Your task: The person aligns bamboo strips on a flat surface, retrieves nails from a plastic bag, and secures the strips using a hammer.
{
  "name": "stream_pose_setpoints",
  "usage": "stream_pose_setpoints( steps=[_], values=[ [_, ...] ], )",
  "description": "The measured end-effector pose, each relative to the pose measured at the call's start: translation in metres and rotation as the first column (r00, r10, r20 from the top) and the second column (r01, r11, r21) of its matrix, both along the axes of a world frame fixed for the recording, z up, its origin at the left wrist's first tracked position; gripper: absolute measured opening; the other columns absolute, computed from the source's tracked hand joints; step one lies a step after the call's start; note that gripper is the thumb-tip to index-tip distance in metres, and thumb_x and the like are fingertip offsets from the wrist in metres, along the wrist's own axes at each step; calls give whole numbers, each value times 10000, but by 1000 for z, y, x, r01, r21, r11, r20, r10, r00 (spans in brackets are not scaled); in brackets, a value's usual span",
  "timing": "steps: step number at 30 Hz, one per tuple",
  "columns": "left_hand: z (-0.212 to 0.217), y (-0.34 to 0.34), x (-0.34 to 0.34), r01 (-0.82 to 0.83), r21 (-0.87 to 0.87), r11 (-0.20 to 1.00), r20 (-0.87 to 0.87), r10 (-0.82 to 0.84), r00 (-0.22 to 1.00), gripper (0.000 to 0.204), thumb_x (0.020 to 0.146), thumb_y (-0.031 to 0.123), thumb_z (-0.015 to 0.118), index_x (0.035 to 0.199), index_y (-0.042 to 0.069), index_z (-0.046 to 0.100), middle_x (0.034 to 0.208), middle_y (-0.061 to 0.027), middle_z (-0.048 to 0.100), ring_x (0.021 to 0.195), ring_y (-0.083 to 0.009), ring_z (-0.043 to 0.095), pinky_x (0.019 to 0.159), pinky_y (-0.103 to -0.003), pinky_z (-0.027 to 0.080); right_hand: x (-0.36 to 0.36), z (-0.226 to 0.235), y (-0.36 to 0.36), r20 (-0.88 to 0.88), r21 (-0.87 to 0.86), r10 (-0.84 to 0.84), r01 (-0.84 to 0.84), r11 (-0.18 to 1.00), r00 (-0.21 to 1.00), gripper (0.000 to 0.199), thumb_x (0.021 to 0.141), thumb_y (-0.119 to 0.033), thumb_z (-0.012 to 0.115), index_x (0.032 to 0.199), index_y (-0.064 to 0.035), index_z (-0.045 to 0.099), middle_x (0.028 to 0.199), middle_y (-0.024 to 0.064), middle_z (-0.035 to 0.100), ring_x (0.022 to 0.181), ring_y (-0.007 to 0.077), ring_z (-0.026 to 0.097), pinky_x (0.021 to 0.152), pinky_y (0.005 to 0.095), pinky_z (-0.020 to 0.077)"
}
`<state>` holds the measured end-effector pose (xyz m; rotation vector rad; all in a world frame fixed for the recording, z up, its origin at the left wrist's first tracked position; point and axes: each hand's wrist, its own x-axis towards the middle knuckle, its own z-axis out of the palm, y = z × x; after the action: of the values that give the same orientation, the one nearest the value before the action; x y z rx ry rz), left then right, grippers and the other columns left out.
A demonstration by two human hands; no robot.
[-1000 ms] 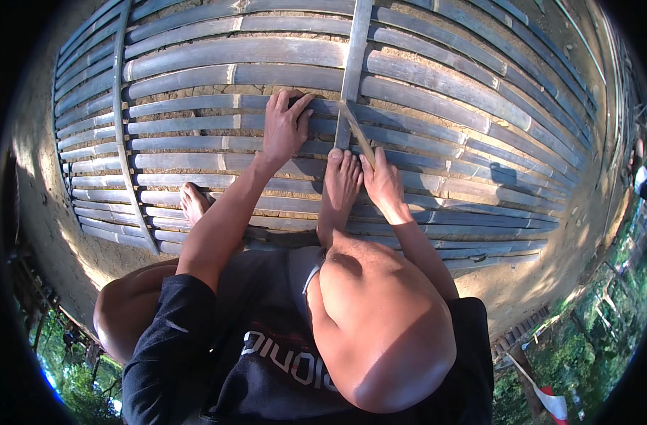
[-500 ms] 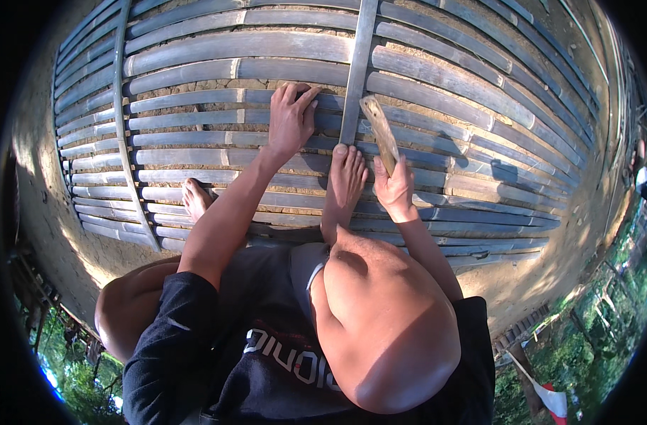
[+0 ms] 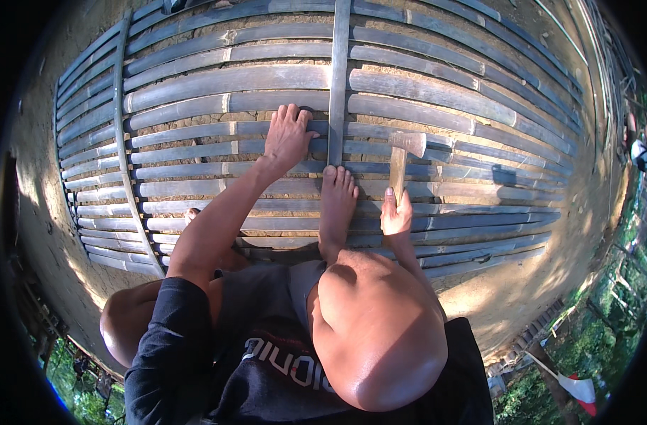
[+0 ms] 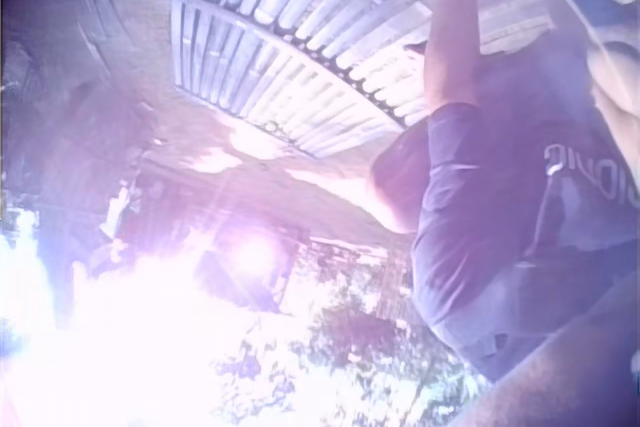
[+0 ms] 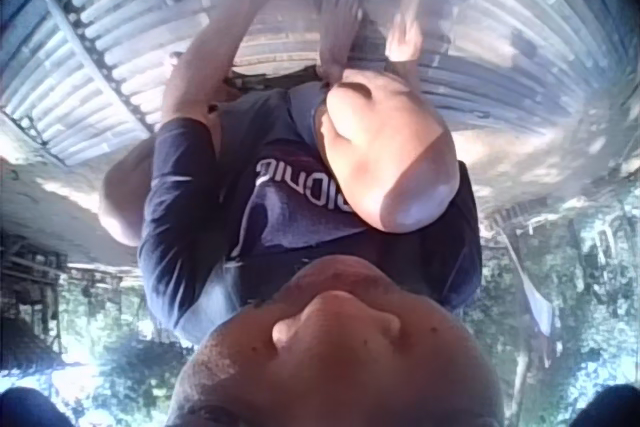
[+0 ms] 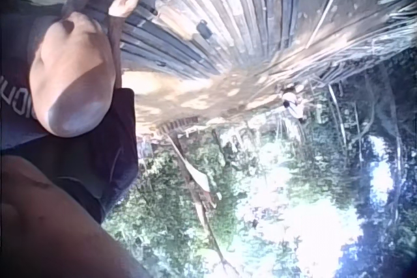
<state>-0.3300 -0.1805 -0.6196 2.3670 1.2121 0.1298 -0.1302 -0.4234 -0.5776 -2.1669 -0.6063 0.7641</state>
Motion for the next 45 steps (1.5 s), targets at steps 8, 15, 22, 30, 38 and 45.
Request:
stream_pose_setpoints(
  steps=[8,15,22,30,38,45],
  values=[
    [3,-6,-4,-52,-4,999,119,52,992,326,865,200,767,1133,65,639,1096,-112,571,1066,-318,529,946,-441,420,2,-15,-64,217,-95,-79,102,990,973,365,998,-341,686,1118,-12,578,924,186,630,813,319,587,740,435,495],
    [11,6,-15,-82,25,996,210,75,975,359,863,131,747,1203,82,644,1141,-112,581,1079,-322,539,959,-452,426,5,-22,-91,321,-155,-126,184,971,939,414,1010,-338,670,1218,1,557,984,196,654,877,317,638,783,435,515],
    [14,29,-13,-113,136,984,204,84,975,500,850,146,762,1322,136,596,1240,-111,555,1173,-334,512,1007,-487,390,17,-20,-117,362,-289,-45,158,944,931,540,994,-316,679,1361,35,495,1286,282,588,1168,443,588,984,506,470],
    [-11,34,-17,-77,144,987,216,45,975,501,851,207,766,1329,131,635,1256,-158,576,1203,-381,527,1057,-536,369,17,-21,-116,454,-392,26,173,903,891,505,914,-259,732,1315,-21,536,1267,242,524,1173,443,521,1006,518,428],
    [-2,47,-17,5,159,987,117,-24,993,572,831,267,772,1359,123,604,1304,-169,555,1257,-399,488,1070,-555,349,46,-13,36,591,-87,130,-98,991,796,364,948,-233,681,1268,-90,583,1240,157,537,1173,371,503,1009,512,389],
    [5,44,-20,-13,167,986,135,-10,991,594,788,249,832,1328,155,602,1263,-119,562,1221,-338,500,1074,-504,348,60,-22,153,607,-113,508,-566,817,611,448,944,-316,684,1290,-46,591,1285,155,559,1158,352,522,1020,509,401]
  ],
)
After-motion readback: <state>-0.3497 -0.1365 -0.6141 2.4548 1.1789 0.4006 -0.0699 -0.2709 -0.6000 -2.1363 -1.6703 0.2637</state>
